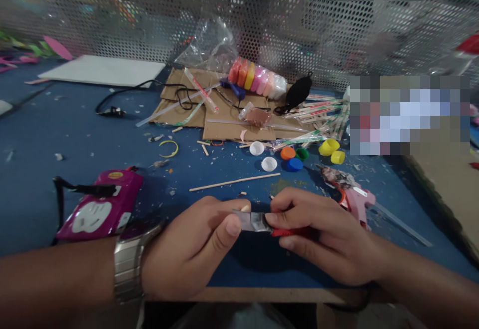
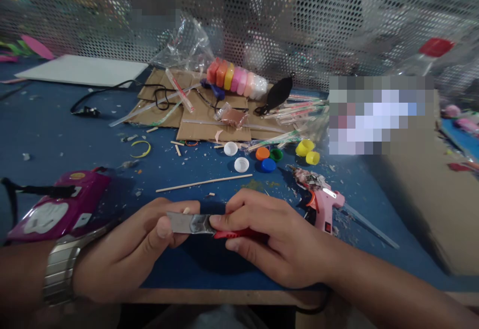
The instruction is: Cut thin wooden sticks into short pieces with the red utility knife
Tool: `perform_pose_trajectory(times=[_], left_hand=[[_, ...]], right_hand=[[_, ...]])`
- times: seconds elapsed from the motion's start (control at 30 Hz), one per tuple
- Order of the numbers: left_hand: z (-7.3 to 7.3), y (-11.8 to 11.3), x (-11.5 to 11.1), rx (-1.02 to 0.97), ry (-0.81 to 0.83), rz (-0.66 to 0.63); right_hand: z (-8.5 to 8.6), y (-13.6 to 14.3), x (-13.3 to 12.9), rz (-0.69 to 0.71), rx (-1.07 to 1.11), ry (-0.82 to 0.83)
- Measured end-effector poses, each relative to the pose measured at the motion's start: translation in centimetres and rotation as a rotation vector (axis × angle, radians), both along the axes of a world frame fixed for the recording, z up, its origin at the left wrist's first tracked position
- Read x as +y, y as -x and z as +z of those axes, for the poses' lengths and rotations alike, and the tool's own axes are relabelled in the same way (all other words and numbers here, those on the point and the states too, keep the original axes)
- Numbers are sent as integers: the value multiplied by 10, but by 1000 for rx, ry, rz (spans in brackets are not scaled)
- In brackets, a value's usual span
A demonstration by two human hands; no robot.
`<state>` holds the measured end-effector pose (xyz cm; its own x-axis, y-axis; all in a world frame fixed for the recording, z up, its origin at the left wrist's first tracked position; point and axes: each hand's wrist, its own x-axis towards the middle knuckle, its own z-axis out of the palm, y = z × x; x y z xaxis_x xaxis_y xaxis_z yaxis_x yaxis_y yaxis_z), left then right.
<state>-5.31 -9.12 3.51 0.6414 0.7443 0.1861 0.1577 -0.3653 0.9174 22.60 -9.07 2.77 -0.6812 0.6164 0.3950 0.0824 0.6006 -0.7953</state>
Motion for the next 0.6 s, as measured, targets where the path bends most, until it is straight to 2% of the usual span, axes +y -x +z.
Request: perform_pose_trajectory(times=[0.13,0.3,0.6], left_hand=[[-2,2,1,-21,12,-22],[0,3,-2,-25,47,63],[0,6,1,-61,65,10]], right_hand=[[2,0,1,-16,-10,-4],[2,-1,1,-10,6,1],[1,-3,1,-6,12,4]])
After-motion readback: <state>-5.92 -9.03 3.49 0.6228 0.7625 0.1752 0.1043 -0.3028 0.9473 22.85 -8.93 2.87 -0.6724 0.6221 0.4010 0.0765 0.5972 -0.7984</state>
